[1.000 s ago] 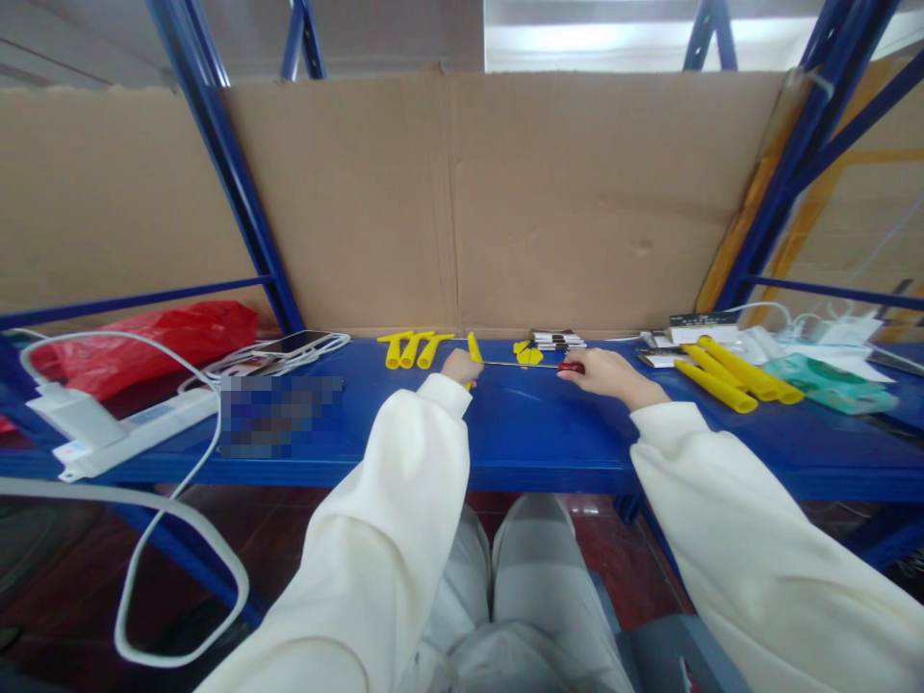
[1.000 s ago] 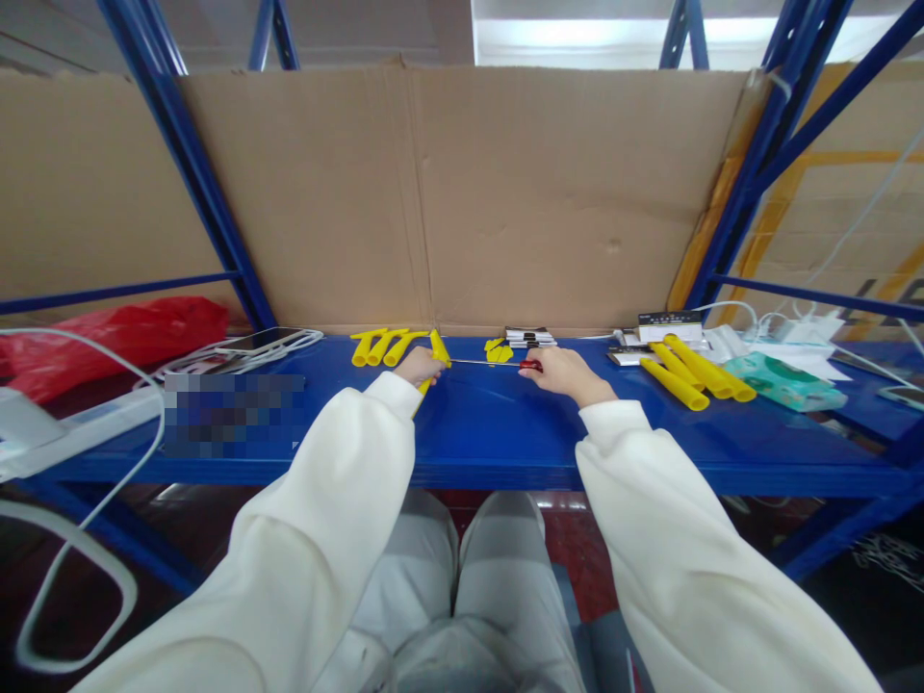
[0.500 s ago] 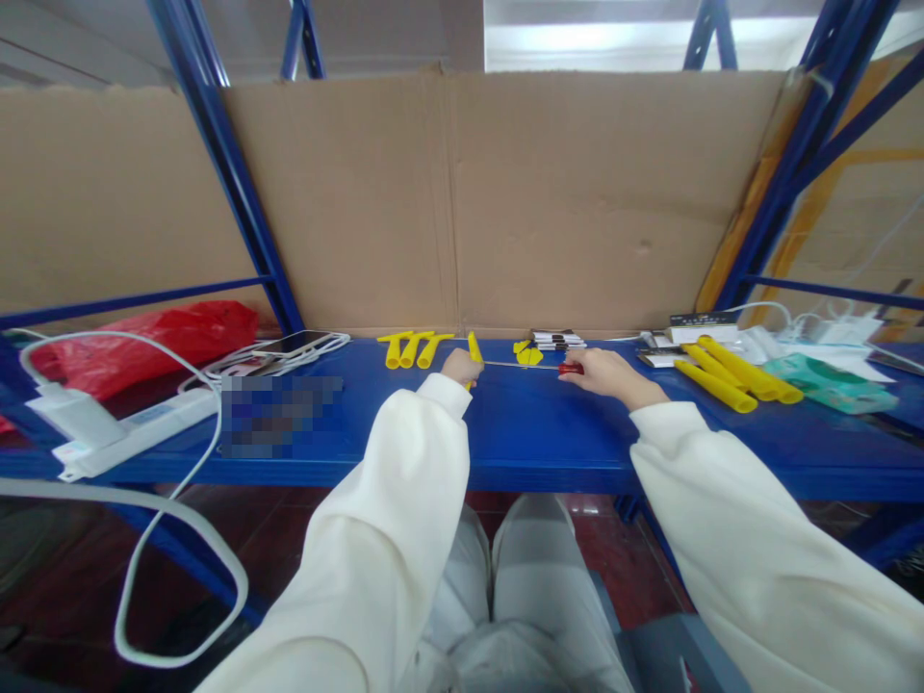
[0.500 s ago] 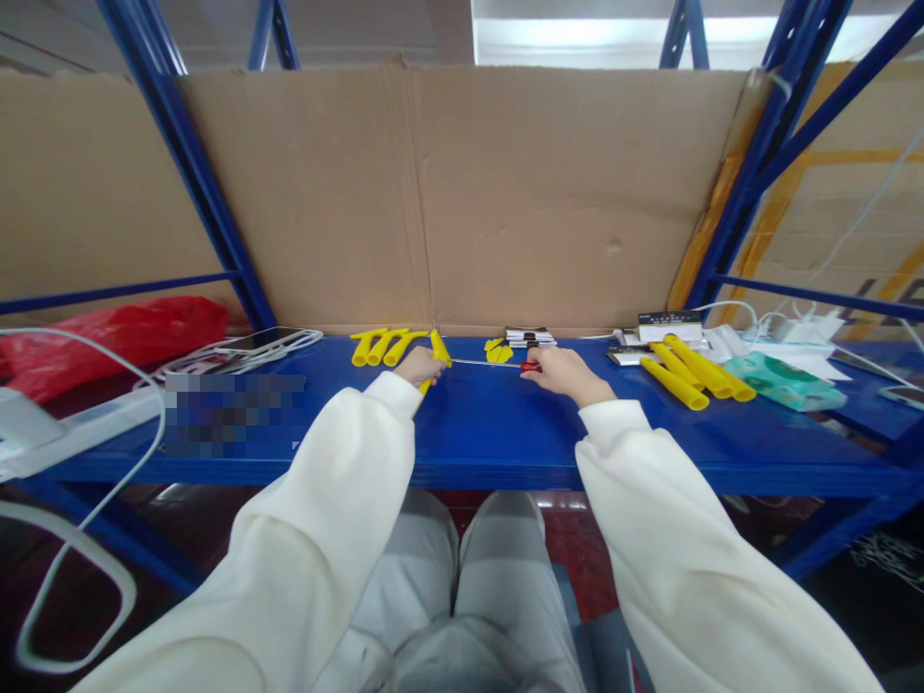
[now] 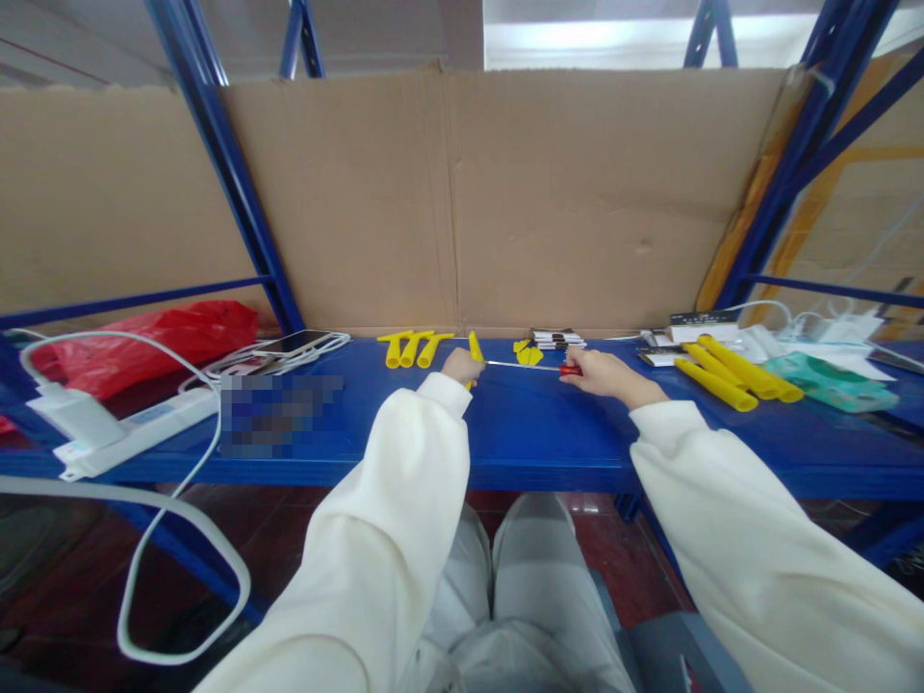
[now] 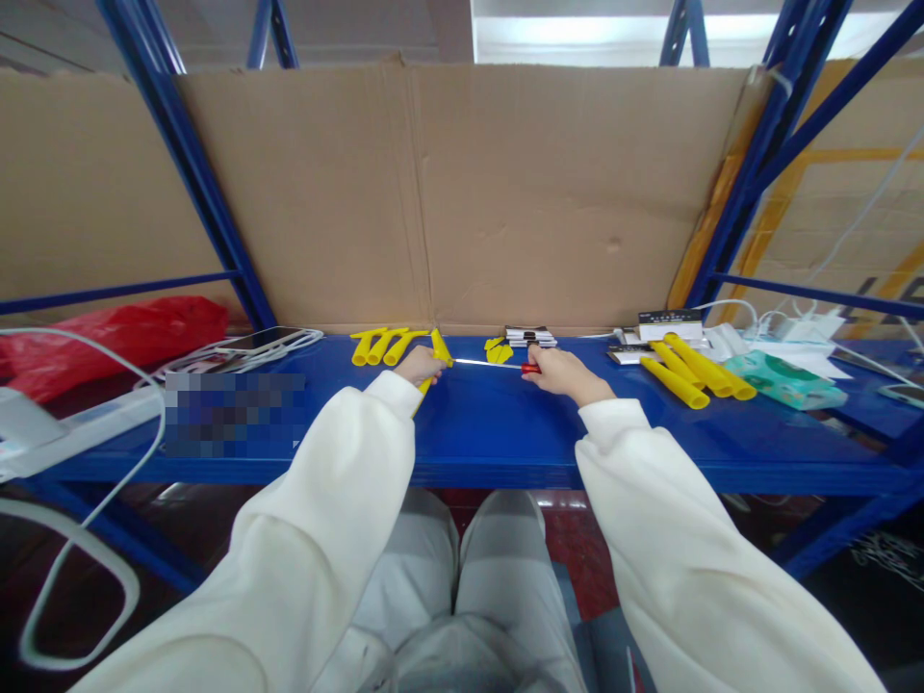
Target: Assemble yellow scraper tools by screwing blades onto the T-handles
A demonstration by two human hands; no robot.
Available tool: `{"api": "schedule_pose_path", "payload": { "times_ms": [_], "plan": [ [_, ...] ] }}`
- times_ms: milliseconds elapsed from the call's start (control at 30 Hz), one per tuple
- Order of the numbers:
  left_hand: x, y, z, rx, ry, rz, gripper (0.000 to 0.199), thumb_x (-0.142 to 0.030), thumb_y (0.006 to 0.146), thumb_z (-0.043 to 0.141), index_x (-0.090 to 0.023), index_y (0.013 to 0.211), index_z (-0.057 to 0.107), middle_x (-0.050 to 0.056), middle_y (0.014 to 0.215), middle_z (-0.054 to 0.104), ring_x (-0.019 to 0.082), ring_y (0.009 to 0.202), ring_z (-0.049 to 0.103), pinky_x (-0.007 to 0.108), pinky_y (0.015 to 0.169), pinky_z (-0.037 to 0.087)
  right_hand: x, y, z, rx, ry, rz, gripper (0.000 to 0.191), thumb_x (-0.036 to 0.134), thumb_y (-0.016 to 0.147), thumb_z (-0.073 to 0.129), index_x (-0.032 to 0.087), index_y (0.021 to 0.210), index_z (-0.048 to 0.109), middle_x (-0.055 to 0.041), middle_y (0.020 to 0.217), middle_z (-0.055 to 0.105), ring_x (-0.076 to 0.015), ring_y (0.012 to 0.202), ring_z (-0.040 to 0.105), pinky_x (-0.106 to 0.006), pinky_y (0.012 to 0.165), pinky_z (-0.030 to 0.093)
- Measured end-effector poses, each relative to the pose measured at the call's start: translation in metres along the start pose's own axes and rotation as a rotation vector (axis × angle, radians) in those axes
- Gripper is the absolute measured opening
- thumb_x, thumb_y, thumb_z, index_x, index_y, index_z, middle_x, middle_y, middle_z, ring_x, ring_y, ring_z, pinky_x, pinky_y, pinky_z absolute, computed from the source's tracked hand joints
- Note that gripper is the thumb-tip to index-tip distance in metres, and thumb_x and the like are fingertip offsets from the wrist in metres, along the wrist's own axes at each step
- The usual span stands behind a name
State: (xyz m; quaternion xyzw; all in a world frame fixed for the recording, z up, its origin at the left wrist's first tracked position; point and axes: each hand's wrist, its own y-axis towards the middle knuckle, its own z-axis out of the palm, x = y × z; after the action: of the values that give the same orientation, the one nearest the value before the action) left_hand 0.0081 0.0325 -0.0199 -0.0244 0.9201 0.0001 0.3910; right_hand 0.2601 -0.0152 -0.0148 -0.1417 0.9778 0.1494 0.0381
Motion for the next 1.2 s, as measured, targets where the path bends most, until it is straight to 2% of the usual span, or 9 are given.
{"api": "schedule_pose_path", "payload": {
  "times_ms": [267,400,533,667,900,1200],
  "plan": [
    [0.0016,0.0008,0.0005,0.0,0.033,0.013,0.019,-0.009,0.087,0.055,-0.006,0.097,0.07,0.004,0.069,0.067,0.008,0.05,0.058,0.018,0.052,0.044,0.0021,-0.0031,-0.004,0.019,0.072,-0.018,0.022,0.035,0.094,0.05,0.019,0.095,0.065,-0.0109,0.092,0.074,-0.0225,0.081,0.067,-0.028,0.065,0.041],
    [0.0002,-0.0006,0.0002,0.001,0.045,0.013,0.019,-0.01,0.086,0.056,-0.006,0.098,0.07,0.005,0.07,0.068,0.008,0.052,0.059,0.017,0.052,0.045,0.0031,-0.0018,-0.0039,0.048,0.075,0.001,0.02,0.036,0.093,0.053,0.019,0.094,0.065,-0.0102,0.09,0.073,-0.0225,0.08,0.067,-0.028,0.064,0.04],
    [0.0007,0.0009,0.0009,0.002,0.03,0.023,0.019,-0.01,0.087,0.055,-0.005,0.098,0.069,0.006,0.072,0.068,0.008,0.051,0.058,0.017,0.051,0.044,-0.001,0.0008,0.0004,-0.012,0.074,0.004,0.016,0.03,0.087,0.061,0.02,0.1,0.061,-0.0077,0.092,0.073,-0.0216,0.082,0.067,-0.026,0.065,0.04],
    [0.0017,0.0029,0.0017,0.004,0.034,0.022,0.018,-0.011,0.086,0.056,-0.005,0.097,0.069,0.005,0.07,0.067,0.009,0.051,0.058,0.018,0.052,0.044,-0.0041,0.0013,0.0025,-0.071,0.055,-0.027,0.014,0.031,0.088,0.06,0.021,0.098,0.06,-0.0068,0.088,0.073,-0.0211,0.079,0.066,-0.026,0.063,0.039],
    [0.0009,0.0016,0.0007,0.002,0.02,0.005,0.017,-0.011,0.086,0.057,-0.006,0.097,0.069,0.004,0.066,0.064,0.008,0.049,0.057,0.018,0.051,0.043,-0.0001,-0.0016,-0.0027,0.005,0.09,-0.043,0.018,0.032,0.092,0.054,0.02,0.085,0.065,-0.0095,0.089,0.074,-0.0213,0.079,0.067,-0.027,0.065,0.041],
    [-0.0006,-0.0026,-0.0005,0.009,0.022,0.025,0.02,-0.01,0.087,0.055,-0.005,0.099,0.07,0.004,0.067,0.065,0.009,0.05,0.057,0.018,0.051,0.044,-0.0034,0.0012,0.0021,-0.065,0.036,-0.011,0.016,0.032,0.088,0.06,0.021,0.1,0.061,-0.0073,0.09,0.073,-0.0224,0.082,0.067,-0.027,0.065,0.041]
  ]
}}
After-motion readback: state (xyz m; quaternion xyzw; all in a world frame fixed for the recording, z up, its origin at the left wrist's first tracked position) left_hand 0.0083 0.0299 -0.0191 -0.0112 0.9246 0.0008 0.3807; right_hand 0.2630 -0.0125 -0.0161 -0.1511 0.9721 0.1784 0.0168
